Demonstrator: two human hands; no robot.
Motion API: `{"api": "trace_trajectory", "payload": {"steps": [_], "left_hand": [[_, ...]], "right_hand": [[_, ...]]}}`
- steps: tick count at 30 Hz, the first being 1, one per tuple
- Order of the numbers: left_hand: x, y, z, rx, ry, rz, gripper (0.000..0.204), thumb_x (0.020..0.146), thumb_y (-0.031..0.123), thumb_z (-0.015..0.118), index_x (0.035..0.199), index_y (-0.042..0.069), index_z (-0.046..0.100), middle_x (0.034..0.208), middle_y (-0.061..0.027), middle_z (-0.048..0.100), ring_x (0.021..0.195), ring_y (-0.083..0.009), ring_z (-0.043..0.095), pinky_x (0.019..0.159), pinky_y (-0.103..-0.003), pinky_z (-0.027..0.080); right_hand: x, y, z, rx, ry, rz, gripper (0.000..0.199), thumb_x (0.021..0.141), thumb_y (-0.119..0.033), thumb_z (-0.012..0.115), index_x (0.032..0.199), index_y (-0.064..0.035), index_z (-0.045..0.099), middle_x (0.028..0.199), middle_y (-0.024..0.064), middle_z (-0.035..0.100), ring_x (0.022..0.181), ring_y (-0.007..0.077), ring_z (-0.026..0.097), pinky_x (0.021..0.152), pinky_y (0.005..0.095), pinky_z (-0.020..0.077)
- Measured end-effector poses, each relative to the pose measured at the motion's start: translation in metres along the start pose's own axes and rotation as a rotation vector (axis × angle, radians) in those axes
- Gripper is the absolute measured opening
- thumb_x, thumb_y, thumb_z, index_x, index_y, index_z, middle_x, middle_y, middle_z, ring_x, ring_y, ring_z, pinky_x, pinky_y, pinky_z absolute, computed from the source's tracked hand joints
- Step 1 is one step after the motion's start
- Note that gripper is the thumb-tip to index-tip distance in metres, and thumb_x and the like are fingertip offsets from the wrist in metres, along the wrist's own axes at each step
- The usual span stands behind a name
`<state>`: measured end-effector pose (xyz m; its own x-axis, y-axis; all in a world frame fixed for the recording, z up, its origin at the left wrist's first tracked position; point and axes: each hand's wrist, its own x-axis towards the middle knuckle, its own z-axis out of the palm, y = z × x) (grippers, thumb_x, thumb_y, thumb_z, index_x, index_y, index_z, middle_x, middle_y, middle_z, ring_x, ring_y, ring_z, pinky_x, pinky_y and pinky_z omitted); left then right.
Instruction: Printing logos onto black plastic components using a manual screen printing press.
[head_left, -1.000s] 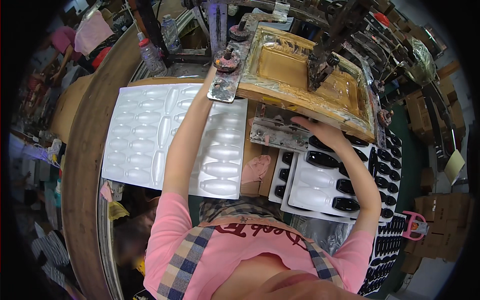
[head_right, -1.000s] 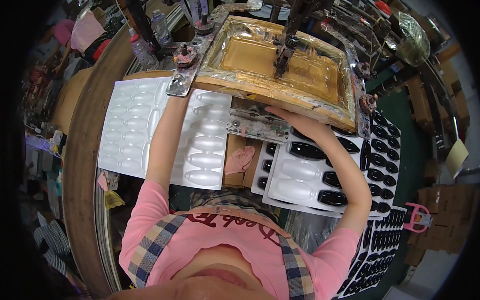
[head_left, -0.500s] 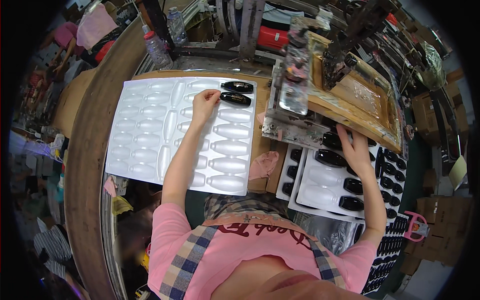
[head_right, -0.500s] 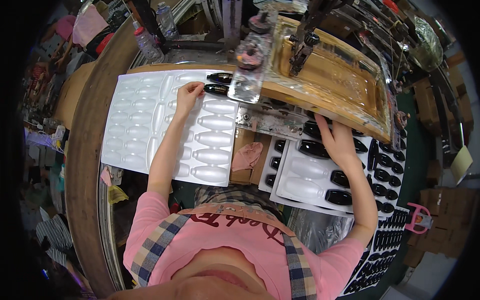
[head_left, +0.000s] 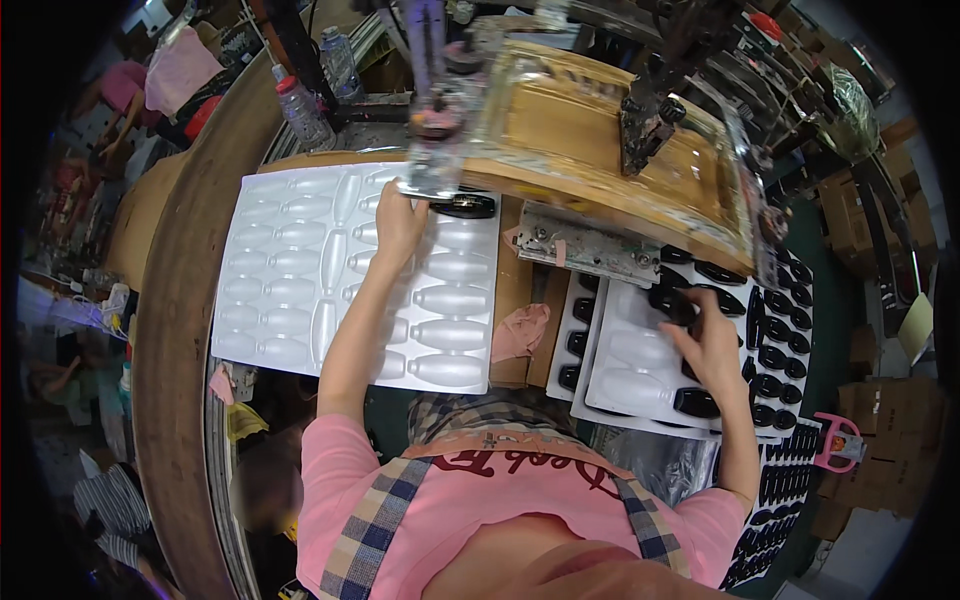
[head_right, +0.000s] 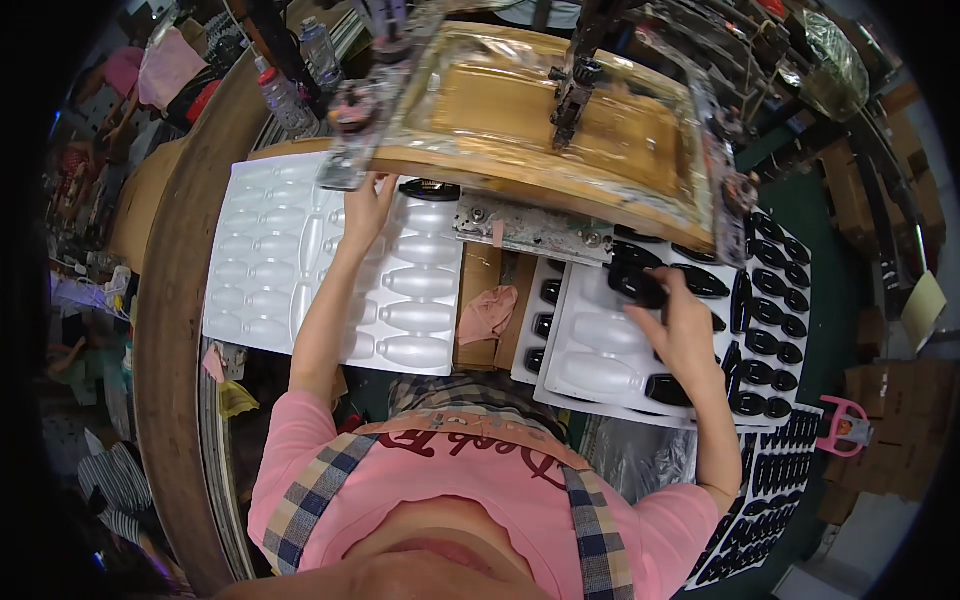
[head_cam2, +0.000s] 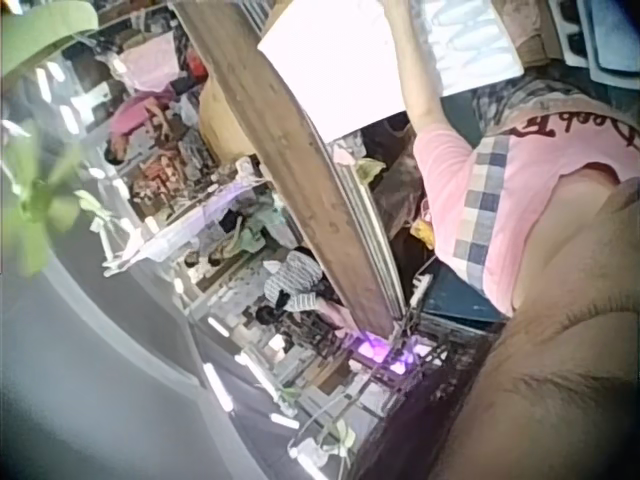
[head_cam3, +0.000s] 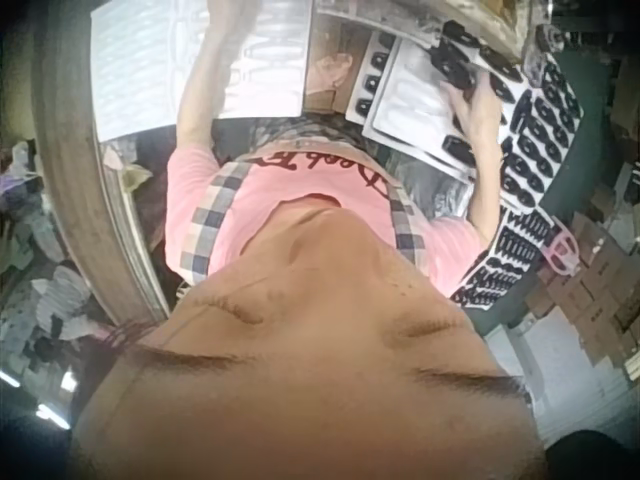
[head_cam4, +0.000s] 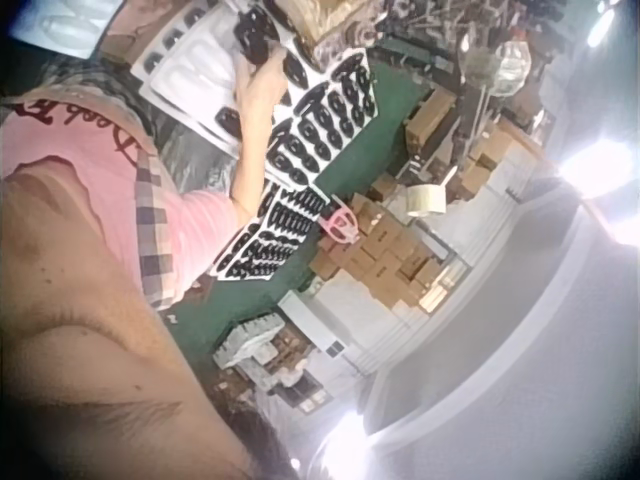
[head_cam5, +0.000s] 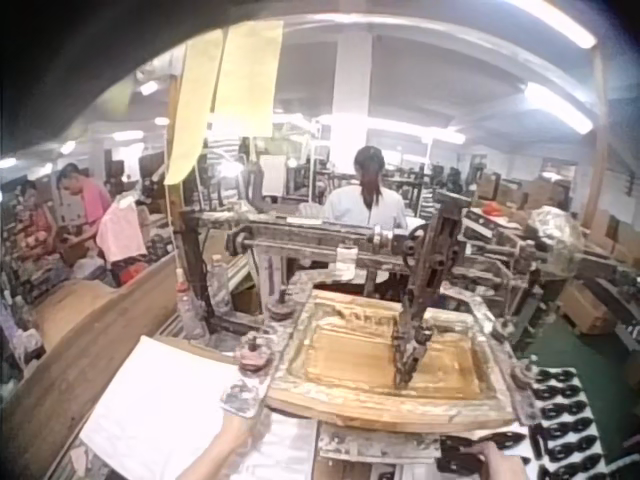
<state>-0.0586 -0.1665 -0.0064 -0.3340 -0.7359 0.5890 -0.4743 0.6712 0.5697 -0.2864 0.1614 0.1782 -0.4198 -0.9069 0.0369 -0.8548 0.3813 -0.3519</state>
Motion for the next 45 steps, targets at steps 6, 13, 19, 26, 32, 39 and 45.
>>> {"api": "trace_trajectory", "payload": {"steps": [6, 13, 19, 26, 32, 39, 45], "left_hand": [[0.034, 0.079, -0.033, -0.472, -0.078, 0.027, 0.023, 0.076, 0.009, 0.053, 0.095, -0.003, 0.055, 0.092, -0.0178, 0.059, 0.089, -0.0337, 0.055, 0.079, -0.038, 0.041], [0.068, 0.105, 0.026, -0.245, 0.028, 0.475, 0.017, 0.079, 0.008, 0.050, 0.092, -0.001, 0.057, 0.085, -0.0098, 0.060, 0.080, -0.0228, 0.056, 0.073, -0.030, 0.043], [0.105, 0.097, 0.035, -0.650, -0.049, 0.029, 0.016, 0.080, 0.011, 0.054, 0.089, -0.002, 0.059, 0.080, -0.0067, 0.060, 0.075, -0.0151, 0.056, 0.069, -0.025, 0.043], [0.065, 0.057, -0.034, -1.000, -0.160, -0.391, 0.019, 0.080, 0.014, 0.059, 0.087, -0.004, 0.061, 0.075, -0.0049, 0.060, 0.070, -0.0084, 0.056, 0.064, -0.020, 0.044], [-0.011, 0.009, -0.023, -0.778, -0.158, -0.516, 0.019, 0.080, 0.011, 0.058, 0.088, -0.006, 0.060, 0.077, -0.0075, 0.062, 0.067, -0.0112, 0.058, 0.063, -0.022, 0.047], [-0.046, -0.009, 0.007, -0.439, -0.133, -0.590, 0.019, 0.079, 0.015, 0.060, 0.084, -0.004, 0.060, 0.070, -0.0066, 0.061, 0.062, -0.0103, 0.055, 0.057, -0.023, 0.044], [-0.045, 0.008, -0.010, 0.015, -0.071, -0.208, 0.020, 0.077, 0.015, 0.059, 0.089, -0.002, 0.058, 0.074, -0.0141, 0.058, 0.067, -0.0232, 0.055, 0.063, -0.030, 0.043]], "right_hand": [[0.000, 0.024, -0.019, 0.267, 0.178, -0.064, 0.057, 0.064, -0.007, 0.068, 0.117, -0.0083, 0.047, 0.114, 0.0058, 0.048, 0.075, 0.0098, 0.048, 0.056, 0.0195, 0.0380], [0.036, 0.026, 0.001, 0.498, 0.164, -0.039, 0.052, 0.068, -0.014, 0.069, 0.114, -0.0098, 0.047, 0.123, 0.0066, 0.043, 0.102, 0.0159, 0.047, 0.078, 0.0251, 0.0410], [0.089, -0.003, 0.027, 0.486, 0.019, -0.151, 0.050, 0.072, -0.019, 0.068, 0.113, 0.0009, 0.048, 0.104, 0.0122, 0.056, 0.094, 0.0184, 0.052, 0.085, 0.0265, 0.0379], [0.105, -0.047, 0.058, 0.229, 0.039, -0.262, 0.060, 0.072, -0.039, 0.065, 0.111, 0.0028, 0.048, 0.107, 0.0196, 0.053, 0.098, 0.0282, 0.050, 0.087, 0.0324, 0.0364], [0.071, 0.008, 0.032, 0.332, 0.182, -0.221, 0.042, 0.083, -0.028, 0.051, 0.107, 0.0062, 0.049, 0.104, 0.0193, 0.055, 0.104, 0.0275, 0.047, 0.089, 0.0305, 0.0339], [0.046, 0.022, 0.024, -0.418, 0.004, -0.264, 0.038, 0.073, -0.027, 0.061, 0.098, 0.0014, 0.057, 0.092, 0.0162, 0.056, 0.090, 0.0307, 0.052, 0.076, 0.0376, 0.0436], [0.041, 0.021, 0.016, -0.168, 0.028, -0.190, 0.039, 0.068, -0.021, 0.067, 0.098, 0.0002, 0.054, 0.083, 0.0143, 0.056, 0.072, 0.0275, 0.056, 0.063, 0.0352, 0.0447]]}}
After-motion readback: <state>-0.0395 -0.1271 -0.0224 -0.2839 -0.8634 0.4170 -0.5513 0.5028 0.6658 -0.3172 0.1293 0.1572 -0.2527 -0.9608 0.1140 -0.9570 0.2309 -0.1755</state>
